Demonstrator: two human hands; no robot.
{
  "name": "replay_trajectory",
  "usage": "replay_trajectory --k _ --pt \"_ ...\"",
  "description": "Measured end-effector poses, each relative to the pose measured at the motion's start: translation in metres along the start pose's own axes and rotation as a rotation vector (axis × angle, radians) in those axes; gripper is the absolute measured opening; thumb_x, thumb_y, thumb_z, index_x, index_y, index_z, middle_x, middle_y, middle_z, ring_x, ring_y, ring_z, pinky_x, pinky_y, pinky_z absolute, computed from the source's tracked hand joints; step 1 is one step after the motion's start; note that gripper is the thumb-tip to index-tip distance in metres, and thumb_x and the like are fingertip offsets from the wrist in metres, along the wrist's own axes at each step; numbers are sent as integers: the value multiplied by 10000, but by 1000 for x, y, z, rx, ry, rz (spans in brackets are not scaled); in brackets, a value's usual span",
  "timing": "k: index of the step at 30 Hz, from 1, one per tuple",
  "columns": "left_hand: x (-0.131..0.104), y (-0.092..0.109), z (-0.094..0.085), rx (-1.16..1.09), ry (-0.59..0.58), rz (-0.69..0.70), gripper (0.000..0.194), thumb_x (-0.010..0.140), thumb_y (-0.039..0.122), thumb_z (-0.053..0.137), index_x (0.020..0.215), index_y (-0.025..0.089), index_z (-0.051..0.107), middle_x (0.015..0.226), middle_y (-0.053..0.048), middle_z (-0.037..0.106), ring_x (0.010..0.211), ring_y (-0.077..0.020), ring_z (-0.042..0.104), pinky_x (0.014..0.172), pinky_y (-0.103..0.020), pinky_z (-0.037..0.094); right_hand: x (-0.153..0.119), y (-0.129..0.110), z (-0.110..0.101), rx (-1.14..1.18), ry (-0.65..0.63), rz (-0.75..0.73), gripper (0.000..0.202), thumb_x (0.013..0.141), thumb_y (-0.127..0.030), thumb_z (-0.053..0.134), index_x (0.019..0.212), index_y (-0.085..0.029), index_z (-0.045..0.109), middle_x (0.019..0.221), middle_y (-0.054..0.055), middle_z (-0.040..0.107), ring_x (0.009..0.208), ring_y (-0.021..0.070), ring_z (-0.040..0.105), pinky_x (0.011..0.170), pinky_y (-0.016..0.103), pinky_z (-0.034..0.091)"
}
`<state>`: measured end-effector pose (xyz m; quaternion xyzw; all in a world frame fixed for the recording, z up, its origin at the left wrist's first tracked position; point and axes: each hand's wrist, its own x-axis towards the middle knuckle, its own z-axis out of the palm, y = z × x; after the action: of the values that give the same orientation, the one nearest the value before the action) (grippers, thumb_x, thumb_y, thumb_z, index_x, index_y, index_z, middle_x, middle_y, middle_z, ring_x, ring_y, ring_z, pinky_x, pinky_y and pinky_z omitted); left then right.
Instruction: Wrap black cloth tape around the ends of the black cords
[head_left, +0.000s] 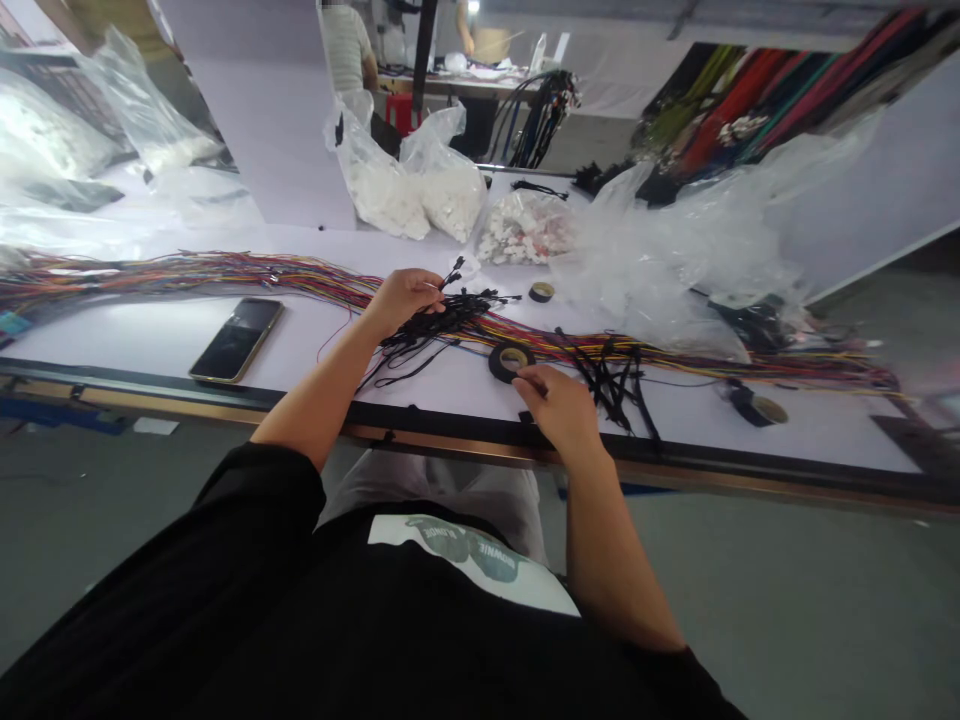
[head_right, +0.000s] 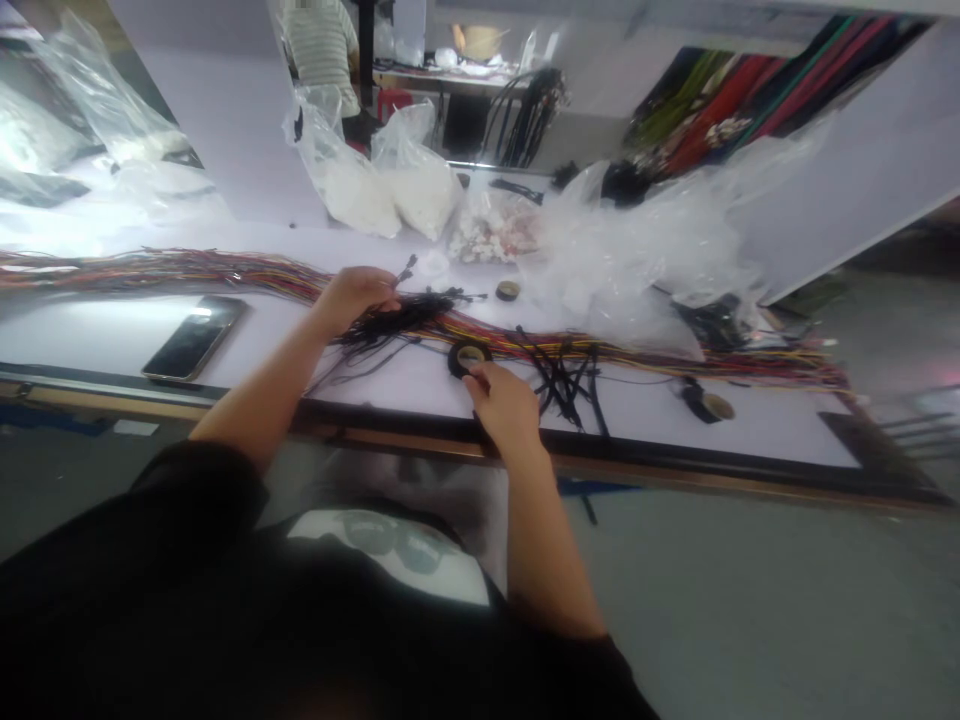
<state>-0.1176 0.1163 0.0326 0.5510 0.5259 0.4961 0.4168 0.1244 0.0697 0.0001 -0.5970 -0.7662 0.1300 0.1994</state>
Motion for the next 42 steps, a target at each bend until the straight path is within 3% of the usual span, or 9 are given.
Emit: replay_trajectory --k 4,10,18,24,28,32,37,40,42 --pt "4 2 -3 93 23 51 64 666 109 554 728 102 569 627 6 590 617 -99 548 664 -236 414 2 -3 1 3 19 -11 258 804 -324 495 959 -218 672 923 74 723 839 242 643 695 336 444" --pt "15 -2 -7 541 174 167 56 679 124 527 642 133 569 650 -10 573 708 -138 525 713 -252 374 5 -14 5 -7 16 -68 228 803 -326 492 901 -233 676 887 60 722 795 233 639 667 323 432" --pt "14 3 -7 263 30 229 54 693 101 486 668 148 497 576 50 461 560 -72 418 598 -206 352 21 -26 7 232 42 -91 181 777 -283 503 821 -196 655 800 43 693 741 195 617 708 324 447" --pt "4 14 2 67 -152 218 38 699 102 534 702 132 511 571 62 474 538 -59 425 580 -204 343 66 -55 19 740 77 -83 388 677 -244 633 1057 -196 569 909 8 635 707 123 583 652 275 476" --pt "4 12 5 -70 -237 172 68 712 80 554 691 129 513 536 61 491 508 -59 451 558 -204 343 83 -72 31 1150 23 -78 93 729 -279 607 764 -203 568 606 -67 542 542 70 517 478 178 415" --pt "5 1 0 -209 -230 181 146 713 148 648 689 134 505 577 46 551 550 -64 513 593 -203 382 85 -76 33 1428 33 18 200 698 -248 675 641 -196 490 545 -87 542 466 44 505 420 144 404" --pt "-3 -17 -12 -441 -187 186 368 679 409 727 734 169 453 642 27 615 669 -105 612 694 -236 449 92 -71 31 1673 149 338 230 789 -192 606 639 -195 432 563 -73 603 489 49 579 473 148 477" --pt "-5 -23 -23 -399 -106 182 318 692 355 716 713 169 459 590 29 601 594 -98 592 613 -210 441 96 -66 27 1729 230 410 207 830 -172 547 651 -194 446 543 -67 600 491 54 593 493 152 494" --pt "-2 -26 -32 -325 47 134 195 750 252 628 702 170 458 544 42 564 496 -80 534 528 -192 405 97 -60 22 1761 329 401 200 844 -175 518 656 -194 451 531 -69 592 474 54 585 486 155 493"
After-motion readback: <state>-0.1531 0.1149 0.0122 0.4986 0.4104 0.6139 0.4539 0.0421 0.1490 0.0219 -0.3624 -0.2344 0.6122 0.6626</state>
